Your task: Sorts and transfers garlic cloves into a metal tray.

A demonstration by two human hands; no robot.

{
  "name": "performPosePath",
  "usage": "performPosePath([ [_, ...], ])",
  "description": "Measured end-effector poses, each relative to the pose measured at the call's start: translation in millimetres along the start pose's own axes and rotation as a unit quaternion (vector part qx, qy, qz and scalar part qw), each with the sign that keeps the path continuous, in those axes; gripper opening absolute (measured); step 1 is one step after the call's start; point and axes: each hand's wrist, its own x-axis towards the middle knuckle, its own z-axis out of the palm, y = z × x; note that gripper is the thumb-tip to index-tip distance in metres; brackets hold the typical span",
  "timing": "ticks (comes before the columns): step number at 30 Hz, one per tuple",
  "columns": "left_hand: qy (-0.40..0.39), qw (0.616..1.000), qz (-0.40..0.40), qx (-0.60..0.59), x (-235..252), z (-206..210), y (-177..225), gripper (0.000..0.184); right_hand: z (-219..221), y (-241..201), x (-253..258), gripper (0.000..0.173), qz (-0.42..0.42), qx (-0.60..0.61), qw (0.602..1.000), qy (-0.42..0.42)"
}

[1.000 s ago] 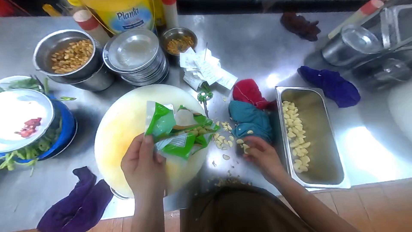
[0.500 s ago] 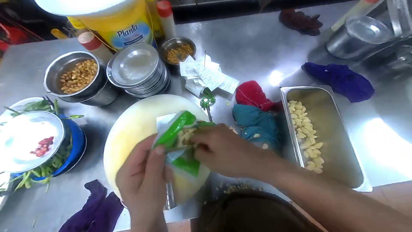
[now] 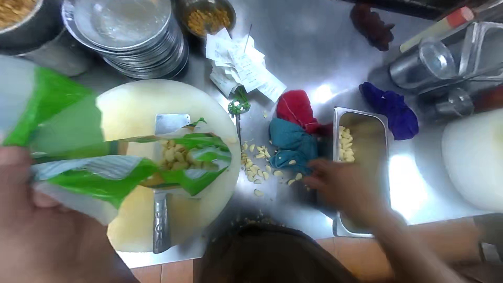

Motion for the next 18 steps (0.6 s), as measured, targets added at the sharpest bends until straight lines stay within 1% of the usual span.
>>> performPosePath([
  [1,0.042,0.997,-0.037,0.052,-7,13,13,0.026,13,-9,1,0.032,0.043,-0.024,0.997,-0.067],
  [2,0.118,0.982,-0.087,0.116,-17,40,34,0.023,25,-16,5,0.039,0.094,-0.039,0.986,-0.129],
  [3,0.162,0.962,-0.127,0.177,-19,55,43,0.019,38,-18,12,0.044,0.140,-0.055,0.974,-0.168],
  [4,0.179,0.955,-0.118,0.203,-16,50,36,0.016,51,-14,18,0.047,0.177,-0.065,0.965,-0.182],
  [5,0.168,0.961,-0.084,0.201,-11,36,24,0.016,64,-6,22,0.050,0.207,-0.071,0.958,-0.184],
  [6,0.126,0.977,-0.049,0.165,-8,17,12,0.017,75,0,24,0.052,0.228,-0.073,0.954,-0.181],
  [7,0.088,0.993,0.002,0.079,-4,-2,-6,0.019,82,3,24,0.051,0.233,-0.065,0.956,-0.169],
  [8,0.074,0.997,0.021,0.006,1,-7,-15,0.023,90,4,23,0.044,0.217,-0.047,0.965,-0.142],
  [9,0.070,0.997,0.029,-0.036,5,-8,-19,0.024,99,4,22,0.035,0.186,-0.027,0.976,-0.108],
  [10,0.069,0.995,0.027,-0.061,7,-8,-21,0.025,108,5,21,0.027,0.147,-0.014,0.986,-0.074],
  [12,0.075,0.995,0.027,-0.065,9,-10,-25,0.022,116,13,23,0.014,0.085,0.006,0.996,-0.019],
  [14,0.068,0.995,0.036,-0.059,9,-14,-28,0.021,116,24,21,0.008,0.061,0.043,0.997,0.015],
  [16,0.073,0.995,0.037,-0.051,10,-13,-30,0.023,111,29,16,0.008,0.072,0.072,0.994,0.028],
  [18,0.077,0.995,0.040,-0.042,9,-17,-35,0.020,111,32,10,0.008,0.068,0.082,0.993,0.055],
])
